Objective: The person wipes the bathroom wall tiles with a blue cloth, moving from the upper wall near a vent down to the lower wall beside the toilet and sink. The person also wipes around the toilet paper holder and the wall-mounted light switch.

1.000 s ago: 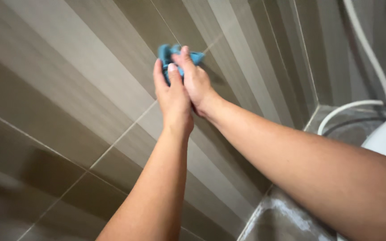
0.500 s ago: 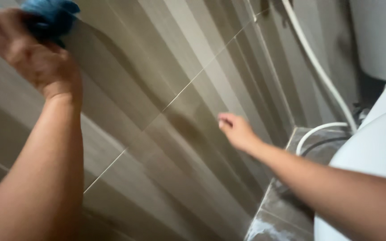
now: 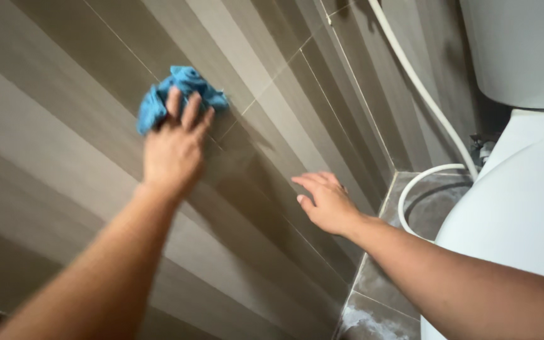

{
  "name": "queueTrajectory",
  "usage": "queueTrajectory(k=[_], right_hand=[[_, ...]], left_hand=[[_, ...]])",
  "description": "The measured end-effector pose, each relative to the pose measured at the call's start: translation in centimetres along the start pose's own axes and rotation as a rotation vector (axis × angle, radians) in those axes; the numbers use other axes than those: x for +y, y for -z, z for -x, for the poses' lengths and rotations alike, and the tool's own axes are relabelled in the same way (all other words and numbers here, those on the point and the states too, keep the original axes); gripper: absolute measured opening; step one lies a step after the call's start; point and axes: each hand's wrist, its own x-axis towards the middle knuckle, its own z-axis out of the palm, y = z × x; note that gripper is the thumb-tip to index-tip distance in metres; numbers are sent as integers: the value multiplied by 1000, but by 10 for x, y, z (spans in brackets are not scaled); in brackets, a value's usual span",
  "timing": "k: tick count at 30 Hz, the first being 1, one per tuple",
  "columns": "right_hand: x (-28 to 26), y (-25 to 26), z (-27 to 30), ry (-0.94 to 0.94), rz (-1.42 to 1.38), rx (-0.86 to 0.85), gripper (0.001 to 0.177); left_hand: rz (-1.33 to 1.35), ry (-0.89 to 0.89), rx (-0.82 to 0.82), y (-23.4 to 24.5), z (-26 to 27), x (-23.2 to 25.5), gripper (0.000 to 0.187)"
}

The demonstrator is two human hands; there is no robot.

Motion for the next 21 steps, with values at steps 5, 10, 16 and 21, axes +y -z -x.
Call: queueTrajectory(k=[5,10,16,21], right_hand=[[0,9,-6,-85,15,-19,52],[1,10,0,-96,44,-90,52],[6,12,0,-141,16,-97,50],[9,10,-2,-135,-4,-77,49]], left_hand=[[70,146,190,31,-70,-78,66],[-98,137,211,9,-103,-71,46],[-201,-54,-195,-47,-36,37,46],[-178,-221,-221,-46,-2,61,49]])
